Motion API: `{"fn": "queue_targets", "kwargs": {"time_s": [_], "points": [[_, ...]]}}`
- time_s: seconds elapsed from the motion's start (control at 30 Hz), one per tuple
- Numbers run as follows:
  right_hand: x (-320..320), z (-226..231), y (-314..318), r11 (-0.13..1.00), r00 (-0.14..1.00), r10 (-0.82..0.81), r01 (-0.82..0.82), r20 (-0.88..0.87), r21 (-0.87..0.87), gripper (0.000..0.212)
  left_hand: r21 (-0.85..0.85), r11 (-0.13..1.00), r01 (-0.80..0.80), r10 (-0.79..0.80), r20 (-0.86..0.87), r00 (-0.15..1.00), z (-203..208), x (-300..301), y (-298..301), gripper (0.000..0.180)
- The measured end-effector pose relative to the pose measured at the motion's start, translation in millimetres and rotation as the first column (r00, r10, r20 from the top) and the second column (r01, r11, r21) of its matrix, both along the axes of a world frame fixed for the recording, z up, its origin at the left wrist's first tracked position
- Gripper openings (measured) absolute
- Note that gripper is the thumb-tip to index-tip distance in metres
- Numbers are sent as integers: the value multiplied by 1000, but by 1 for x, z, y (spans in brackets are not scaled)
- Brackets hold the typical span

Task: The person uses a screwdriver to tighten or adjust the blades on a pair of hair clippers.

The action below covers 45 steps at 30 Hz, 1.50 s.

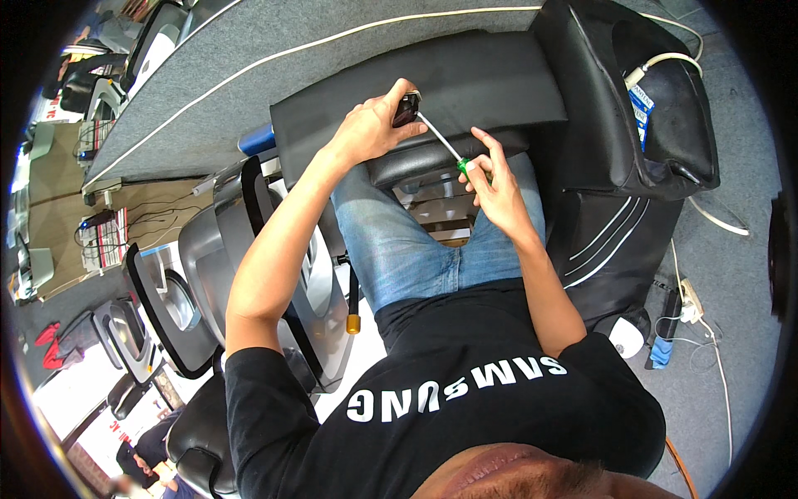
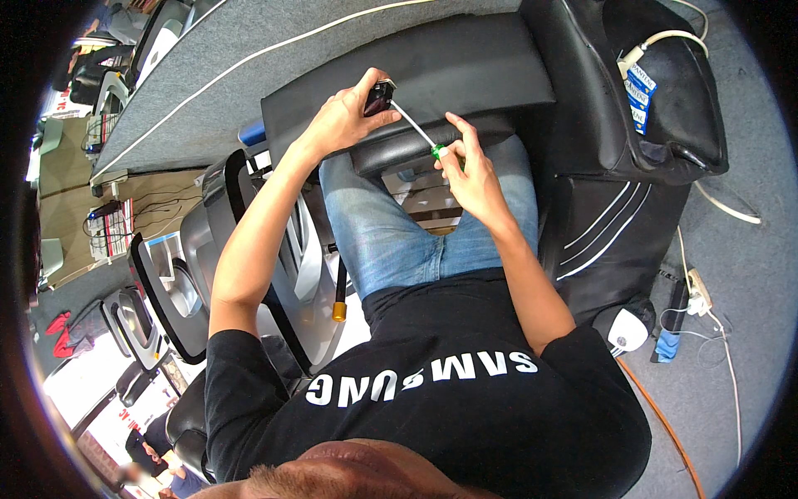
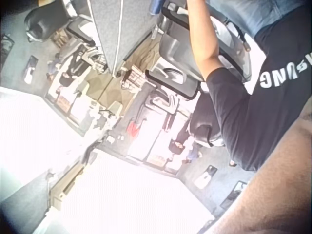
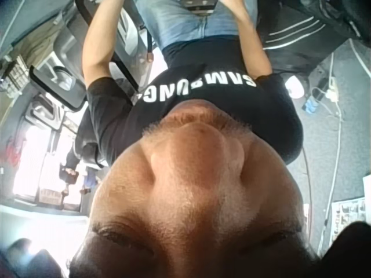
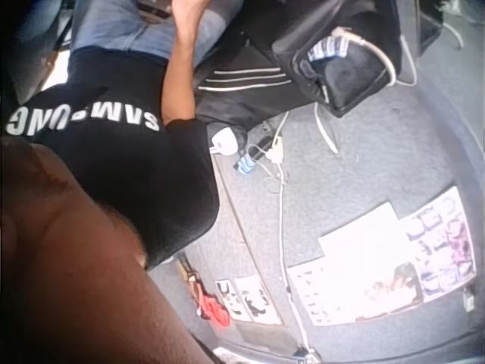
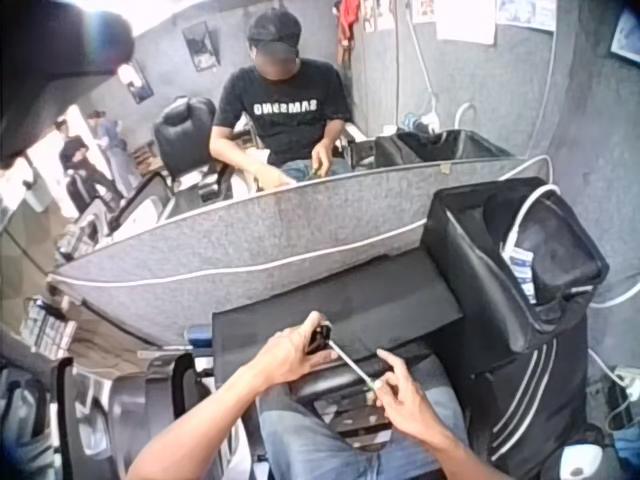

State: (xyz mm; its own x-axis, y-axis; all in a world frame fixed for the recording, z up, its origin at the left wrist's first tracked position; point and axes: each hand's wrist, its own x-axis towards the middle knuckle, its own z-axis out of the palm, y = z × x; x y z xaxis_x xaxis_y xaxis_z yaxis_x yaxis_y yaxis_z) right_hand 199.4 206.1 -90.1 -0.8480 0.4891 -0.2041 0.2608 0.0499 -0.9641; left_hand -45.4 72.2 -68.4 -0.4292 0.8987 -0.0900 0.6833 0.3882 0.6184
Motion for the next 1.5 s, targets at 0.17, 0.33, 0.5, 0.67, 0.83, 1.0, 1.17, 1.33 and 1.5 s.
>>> {"fn": "queue_targets", "kwargs": {"time_s": [0.17,0.33,0.5,0.67,0.83,1.0,1.17,1.33,1.5], "points": [[1,-12,1,969,991,53,-21,-125,245,67,-14,1000,6,-6,5,1000,-1,1,0,59],[0,0,1,1000,997,-1,1,77,3,65,-19,1000,2,-2,15,1000,-2,4,0,60],[1,-10,3,999,1000,-6,7,-16,52,65,-14,1000,-8,8,14,1000,-2,4,0,58],[2,-6,0,987,999,-14,20,-39,157,65,-15,1000,-13,14,25,1000,0,4,1,56],[1,-4,1,1000,997,-15,16,76,-7,64,-21,1000,-1,1,13,1000,0,5,0,54],[2,-8,0,999,1000,-2,3,28,-50,64,5,1000,-19,19,-12,1000,-4,4,-1,53],[1,-9,-3,999,1000,8,-7,-23,43,67,-43,998,-45,43,-41,998,-4,5,-1,52],[2,-26,-1,997,999,-15,17,-31,71,67,-85,996,-27,25,-23,999,-3,8,1,52],[0,-16,1,999,999,2,1,52,-50,64,-105,994,-28,25,-33,999,-1,10,-1,53]]}}
